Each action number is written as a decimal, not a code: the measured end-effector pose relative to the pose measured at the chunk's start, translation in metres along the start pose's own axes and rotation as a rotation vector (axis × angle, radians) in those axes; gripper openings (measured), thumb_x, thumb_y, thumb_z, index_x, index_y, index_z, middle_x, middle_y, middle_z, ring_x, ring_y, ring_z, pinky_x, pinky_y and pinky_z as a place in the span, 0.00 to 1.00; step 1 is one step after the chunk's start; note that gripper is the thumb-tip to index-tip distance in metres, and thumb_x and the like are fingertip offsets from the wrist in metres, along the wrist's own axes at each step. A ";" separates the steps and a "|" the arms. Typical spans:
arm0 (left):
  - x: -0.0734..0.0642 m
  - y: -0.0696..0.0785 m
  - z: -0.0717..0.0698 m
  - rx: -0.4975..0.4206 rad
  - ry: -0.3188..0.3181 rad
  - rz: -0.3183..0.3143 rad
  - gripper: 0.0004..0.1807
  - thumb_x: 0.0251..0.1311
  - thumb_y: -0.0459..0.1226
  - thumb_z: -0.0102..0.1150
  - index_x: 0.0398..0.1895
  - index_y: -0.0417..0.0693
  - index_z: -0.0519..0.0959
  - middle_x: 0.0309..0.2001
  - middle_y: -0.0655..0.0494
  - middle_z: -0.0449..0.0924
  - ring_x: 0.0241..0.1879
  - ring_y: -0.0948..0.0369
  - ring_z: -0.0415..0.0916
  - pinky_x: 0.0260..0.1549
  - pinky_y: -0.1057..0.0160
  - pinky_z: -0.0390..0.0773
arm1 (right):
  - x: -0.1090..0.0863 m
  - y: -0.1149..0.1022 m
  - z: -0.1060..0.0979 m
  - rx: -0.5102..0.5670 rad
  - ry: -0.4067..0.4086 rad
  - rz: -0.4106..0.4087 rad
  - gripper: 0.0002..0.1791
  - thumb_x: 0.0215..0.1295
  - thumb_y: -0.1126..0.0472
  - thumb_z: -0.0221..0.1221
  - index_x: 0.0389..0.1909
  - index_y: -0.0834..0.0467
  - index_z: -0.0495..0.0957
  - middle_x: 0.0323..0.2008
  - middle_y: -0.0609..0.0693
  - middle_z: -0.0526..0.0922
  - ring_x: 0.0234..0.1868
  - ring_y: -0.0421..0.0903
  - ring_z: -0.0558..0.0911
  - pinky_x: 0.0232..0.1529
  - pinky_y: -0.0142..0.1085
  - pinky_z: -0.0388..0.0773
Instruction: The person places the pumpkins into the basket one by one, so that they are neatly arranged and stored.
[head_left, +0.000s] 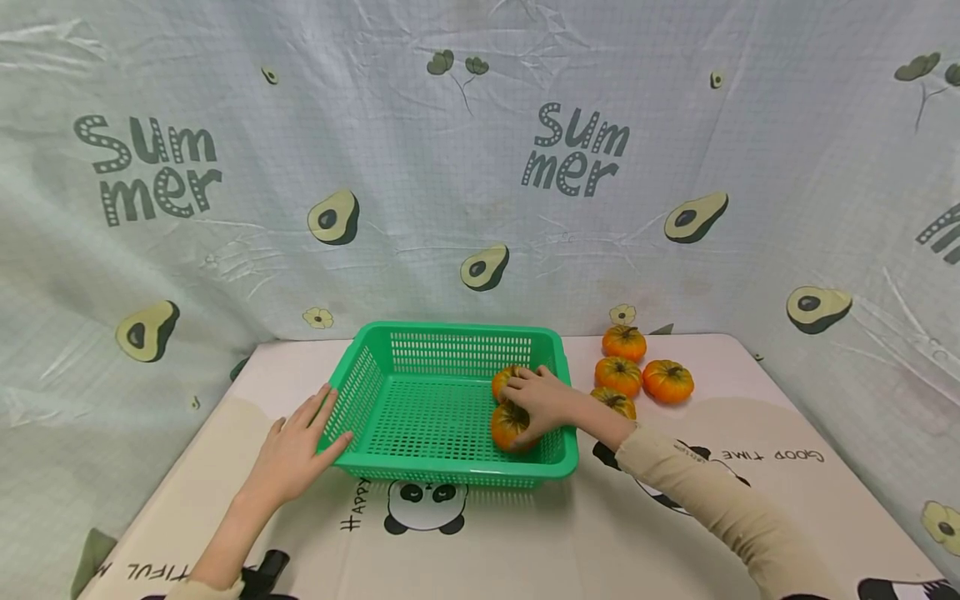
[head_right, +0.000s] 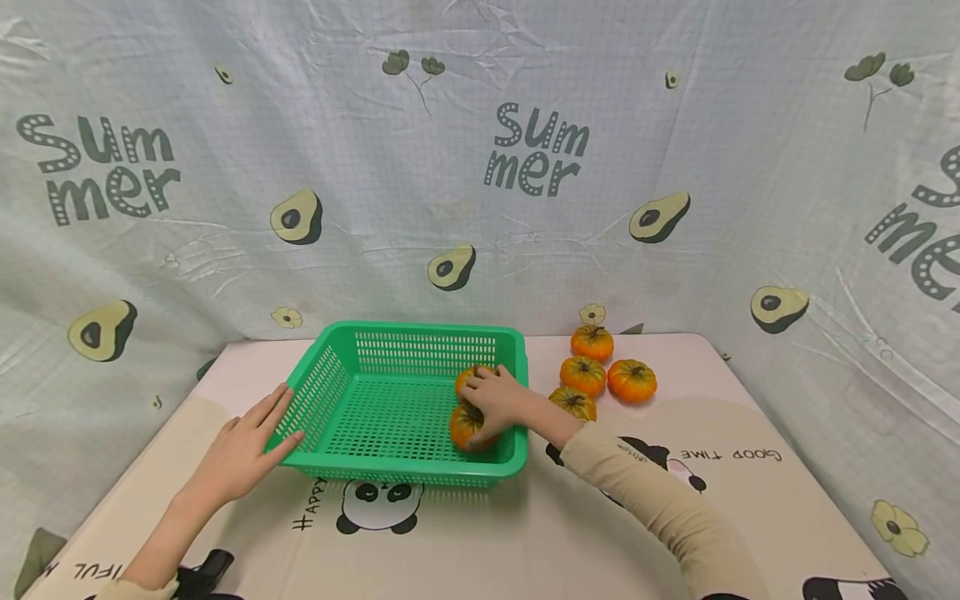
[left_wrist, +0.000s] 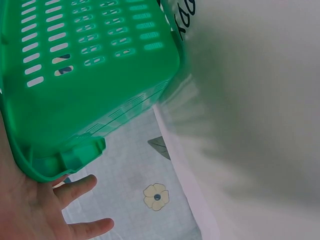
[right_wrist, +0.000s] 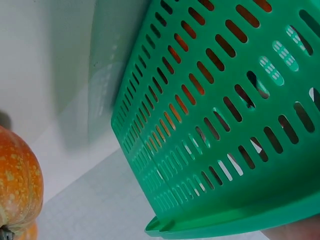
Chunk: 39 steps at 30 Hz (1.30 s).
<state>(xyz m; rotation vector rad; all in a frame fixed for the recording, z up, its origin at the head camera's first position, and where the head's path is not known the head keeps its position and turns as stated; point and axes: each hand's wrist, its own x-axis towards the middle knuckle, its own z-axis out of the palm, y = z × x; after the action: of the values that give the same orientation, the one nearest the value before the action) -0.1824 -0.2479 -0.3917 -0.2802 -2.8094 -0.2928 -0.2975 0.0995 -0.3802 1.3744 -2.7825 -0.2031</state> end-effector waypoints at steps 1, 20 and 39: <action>0.000 0.000 0.000 0.000 -0.001 -0.001 0.37 0.59 0.52 0.46 0.65 0.37 0.56 0.66 0.39 0.54 0.62 0.42 0.56 0.50 0.33 0.58 | 0.000 0.000 0.000 -0.005 0.005 -0.004 0.35 0.43 0.33 0.59 0.49 0.51 0.72 0.49 0.49 0.74 0.52 0.49 0.68 0.42 0.44 0.64; 0.001 0.000 0.001 0.011 0.001 0.000 0.37 0.59 0.51 0.48 0.65 0.37 0.56 0.66 0.39 0.55 0.62 0.42 0.57 0.51 0.34 0.58 | -0.015 0.004 -0.003 0.084 0.256 -0.037 0.20 0.56 0.45 0.56 0.44 0.53 0.75 0.39 0.47 0.77 0.42 0.46 0.71 0.38 0.39 0.62; 0.001 -0.001 0.001 0.022 0.006 0.012 0.37 0.58 0.51 0.48 0.65 0.37 0.56 0.66 0.39 0.55 0.62 0.42 0.57 0.50 0.33 0.58 | -0.063 0.016 0.007 0.140 0.585 0.039 0.07 0.53 0.58 0.61 0.34 0.52 0.79 0.34 0.44 0.79 0.36 0.41 0.71 0.37 0.37 0.67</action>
<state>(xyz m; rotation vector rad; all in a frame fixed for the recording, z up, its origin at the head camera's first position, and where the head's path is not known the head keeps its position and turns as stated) -0.1842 -0.2484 -0.3922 -0.2909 -2.8020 -0.2597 -0.2724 0.1596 -0.3834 1.1597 -2.3566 0.3474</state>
